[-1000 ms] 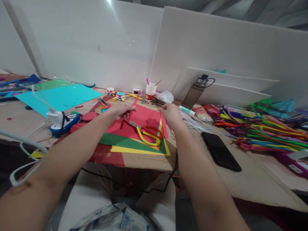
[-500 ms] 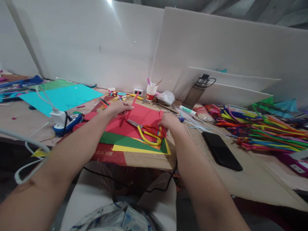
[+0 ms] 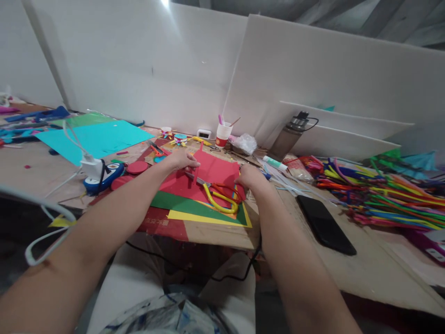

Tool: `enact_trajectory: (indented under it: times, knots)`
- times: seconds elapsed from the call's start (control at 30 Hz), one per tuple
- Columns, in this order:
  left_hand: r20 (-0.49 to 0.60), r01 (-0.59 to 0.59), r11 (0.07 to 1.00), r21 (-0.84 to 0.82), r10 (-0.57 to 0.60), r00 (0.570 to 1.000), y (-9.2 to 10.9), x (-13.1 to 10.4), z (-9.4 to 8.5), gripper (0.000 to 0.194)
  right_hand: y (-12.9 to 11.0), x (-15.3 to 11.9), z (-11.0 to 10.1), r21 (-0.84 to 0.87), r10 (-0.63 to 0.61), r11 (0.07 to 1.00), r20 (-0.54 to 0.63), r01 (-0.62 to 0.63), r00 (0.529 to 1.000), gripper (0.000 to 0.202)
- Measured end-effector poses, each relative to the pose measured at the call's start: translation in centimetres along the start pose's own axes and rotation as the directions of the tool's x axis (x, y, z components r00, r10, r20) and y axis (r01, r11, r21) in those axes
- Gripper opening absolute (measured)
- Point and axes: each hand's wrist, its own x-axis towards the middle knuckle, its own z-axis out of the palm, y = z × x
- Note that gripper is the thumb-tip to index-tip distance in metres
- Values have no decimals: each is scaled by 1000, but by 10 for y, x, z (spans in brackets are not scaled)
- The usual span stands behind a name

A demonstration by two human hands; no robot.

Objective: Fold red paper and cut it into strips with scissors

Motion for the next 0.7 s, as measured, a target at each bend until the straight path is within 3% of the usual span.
enact_trajectory:
  times: [0.1, 0.17, 0.3, 0.4, 0.5, 0.57, 0.63, 0.7]
  knots:
    - [-24, -14, 999, 42, 15, 1000, -4, 3, 3, 12, 2, -1, -1, -11, -51, 999, 19, 52, 999, 29]
    - [-38, -10, 998, 59, 12, 999, -7, 4, 6, 12, 3, -1, -1, 35, -50, 998, -44, 51, 998, 21]
    - [-49, -19, 993, 119, 25, 998, -9, 3, 9, 15, 2, 1, 0, 335, 34, 942, -186, 31, 982, 19]
    - [-91, -73, 975, 210, 94, 991, -5, 0, 8, 26, -4, 3, 2, 581, 84, 807, -298, 111, 951, 23]
    - [-267, -184, 940, 287, 263, 927, 2, -3, 9, 39, -15, 0, 0, 805, 142, 568, -304, 174, 942, 18]
    - [-296, -279, 940, 194, 328, 897, 6, -6, 13, 40, -24, -6, -4, 894, 132, 418, -236, 161, 963, 15]
    - [-215, -315, 948, -35, 301, 929, 11, -11, 22, 33, -34, -14, -8, 916, 93, 365, -214, 166, 972, 14]
    - [-94, -265, 924, -277, 249, 964, 16, -18, 33, 38, -42, -21, -10, 914, 48, 356, -224, 193, 973, 14]
